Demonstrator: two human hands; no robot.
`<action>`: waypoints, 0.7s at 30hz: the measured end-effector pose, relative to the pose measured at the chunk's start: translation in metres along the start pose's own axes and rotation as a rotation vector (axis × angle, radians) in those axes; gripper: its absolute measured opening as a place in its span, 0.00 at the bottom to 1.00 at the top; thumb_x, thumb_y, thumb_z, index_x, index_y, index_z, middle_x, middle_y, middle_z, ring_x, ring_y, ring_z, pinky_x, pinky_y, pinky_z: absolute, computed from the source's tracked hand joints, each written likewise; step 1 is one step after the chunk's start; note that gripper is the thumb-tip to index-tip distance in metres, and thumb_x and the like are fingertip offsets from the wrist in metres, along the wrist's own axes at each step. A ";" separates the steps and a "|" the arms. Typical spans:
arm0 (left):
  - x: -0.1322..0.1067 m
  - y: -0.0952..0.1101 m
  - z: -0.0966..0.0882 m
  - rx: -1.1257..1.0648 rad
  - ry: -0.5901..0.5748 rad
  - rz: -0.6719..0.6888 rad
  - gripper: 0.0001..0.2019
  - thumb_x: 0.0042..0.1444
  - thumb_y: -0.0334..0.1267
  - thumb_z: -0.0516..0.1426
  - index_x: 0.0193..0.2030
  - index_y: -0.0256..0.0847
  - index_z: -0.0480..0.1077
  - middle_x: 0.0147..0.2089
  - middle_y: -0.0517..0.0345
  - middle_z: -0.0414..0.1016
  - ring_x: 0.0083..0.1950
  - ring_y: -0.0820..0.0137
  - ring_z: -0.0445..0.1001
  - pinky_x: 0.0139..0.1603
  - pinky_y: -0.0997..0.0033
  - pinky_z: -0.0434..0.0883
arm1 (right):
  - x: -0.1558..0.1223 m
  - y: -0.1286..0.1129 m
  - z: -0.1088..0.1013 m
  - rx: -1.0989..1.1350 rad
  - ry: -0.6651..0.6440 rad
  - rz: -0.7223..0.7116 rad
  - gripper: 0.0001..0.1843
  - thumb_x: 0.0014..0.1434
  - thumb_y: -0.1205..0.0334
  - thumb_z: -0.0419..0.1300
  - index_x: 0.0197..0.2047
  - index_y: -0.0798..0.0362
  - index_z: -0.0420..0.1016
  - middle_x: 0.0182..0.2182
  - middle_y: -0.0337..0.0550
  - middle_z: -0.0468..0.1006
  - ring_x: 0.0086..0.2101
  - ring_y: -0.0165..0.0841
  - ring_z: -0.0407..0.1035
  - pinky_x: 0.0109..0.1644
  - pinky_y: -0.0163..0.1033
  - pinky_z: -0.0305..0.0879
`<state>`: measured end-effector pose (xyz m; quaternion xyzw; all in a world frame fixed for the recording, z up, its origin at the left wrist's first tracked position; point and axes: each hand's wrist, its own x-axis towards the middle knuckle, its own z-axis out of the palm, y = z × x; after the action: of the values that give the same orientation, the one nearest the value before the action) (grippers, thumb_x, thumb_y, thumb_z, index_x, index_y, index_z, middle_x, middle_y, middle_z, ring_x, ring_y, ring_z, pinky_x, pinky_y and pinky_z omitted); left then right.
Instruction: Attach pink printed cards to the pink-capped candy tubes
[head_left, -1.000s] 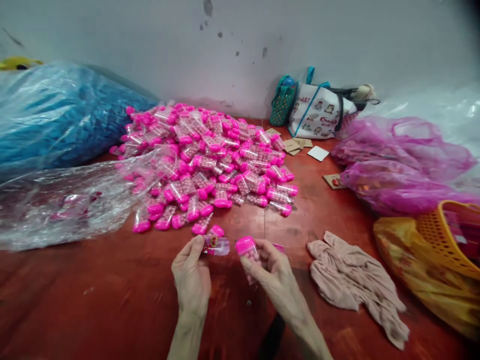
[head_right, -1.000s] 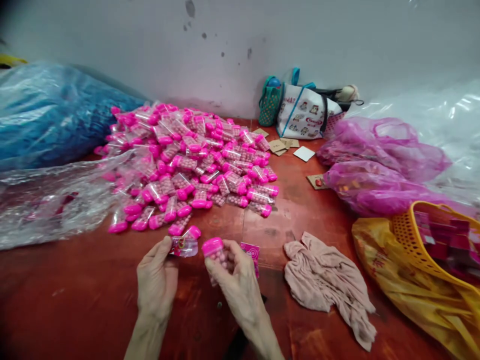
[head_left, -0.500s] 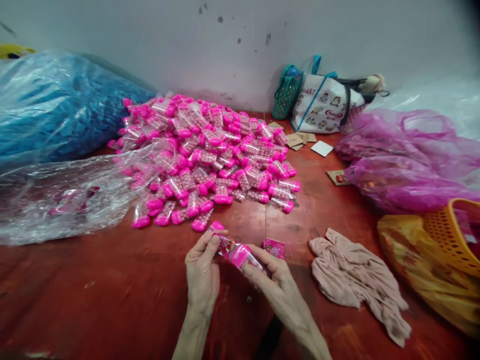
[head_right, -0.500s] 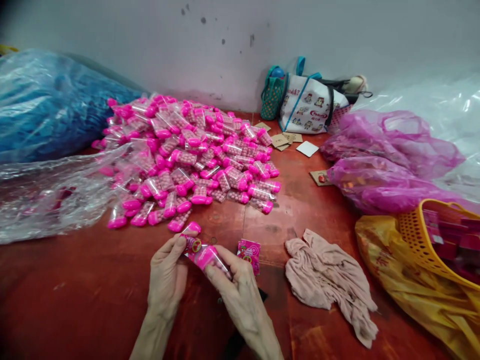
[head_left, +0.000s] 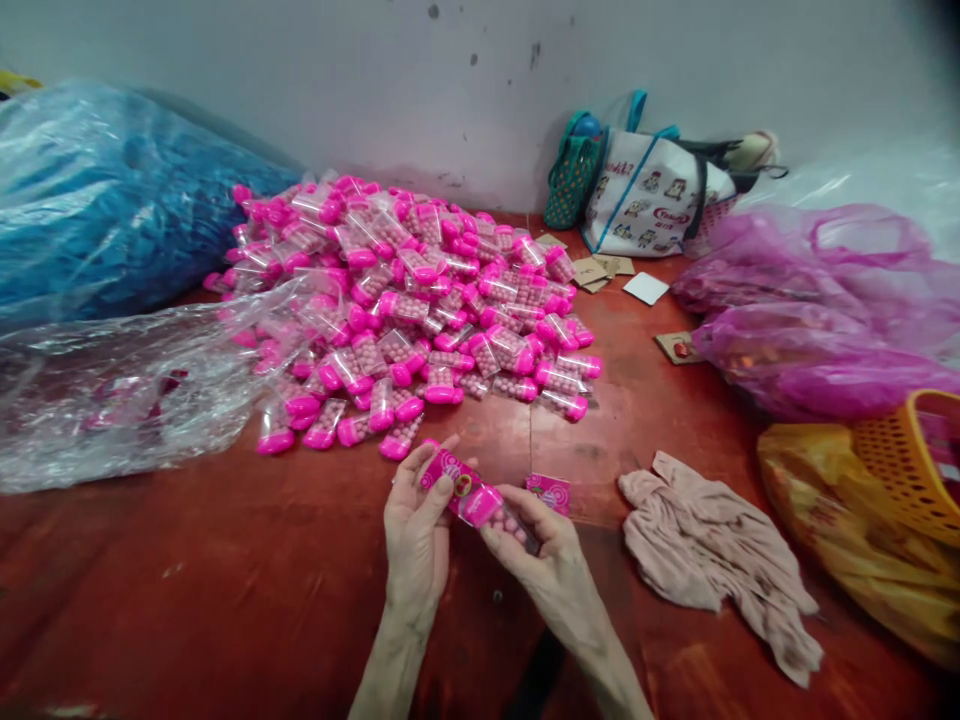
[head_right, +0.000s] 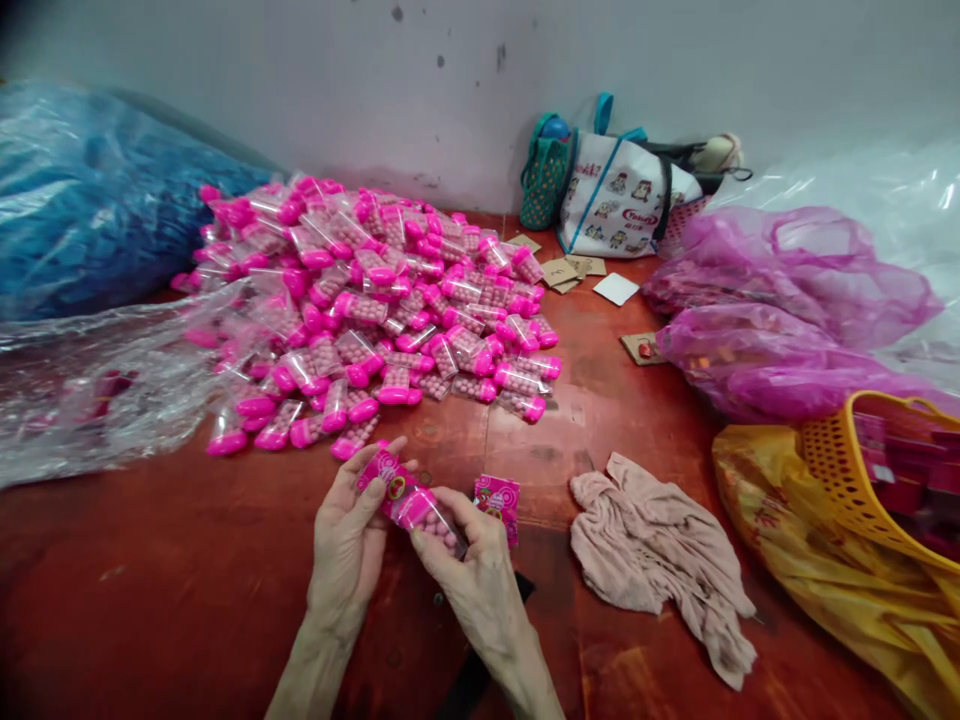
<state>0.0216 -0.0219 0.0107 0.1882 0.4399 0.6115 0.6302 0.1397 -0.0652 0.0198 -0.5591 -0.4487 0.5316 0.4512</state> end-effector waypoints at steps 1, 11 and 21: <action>-0.001 -0.002 0.001 -0.001 0.012 -0.009 0.19 0.46 0.30 0.61 0.47 0.42 0.67 0.51 0.50 0.73 0.45 0.65 0.74 0.44 0.66 0.70 | 0.001 0.002 0.001 -0.044 0.015 -0.028 0.13 0.54 0.64 0.58 0.44 0.52 0.71 0.28 0.37 0.73 0.26 0.27 0.65 0.30 0.30 0.62; -0.002 -0.016 0.001 -0.033 -0.029 -0.250 0.11 0.48 0.35 0.60 0.40 0.35 0.70 0.39 0.48 0.78 0.42 0.61 0.76 0.46 0.62 0.70 | 0.004 0.012 0.003 -0.238 0.119 -0.085 0.11 0.52 0.62 0.62 0.40 0.52 0.73 0.29 0.38 0.75 0.28 0.29 0.68 0.31 0.31 0.64; -0.004 -0.020 -0.001 -0.039 -0.191 -0.276 0.14 0.48 0.43 0.60 0.37 0.33 0.75 0.39 0.44 0.77 0.40 0.60 0.75 0.41 0.63 0.71 | 0.002 0.017 0.012 -0.237 0.184 -0.155 0.09 0.55 0.62 0.58 0.40 0.51 0.74 0.32 0.41 0.76 0.31 0.32 0.69 0.36 0.35 0.64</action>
<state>0.0333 -0.0295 -0.0044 0.1710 0.3874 0.5070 0.7508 0.1286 -0.0666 0.0024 -0.6185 -0.5066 0.3852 0.4609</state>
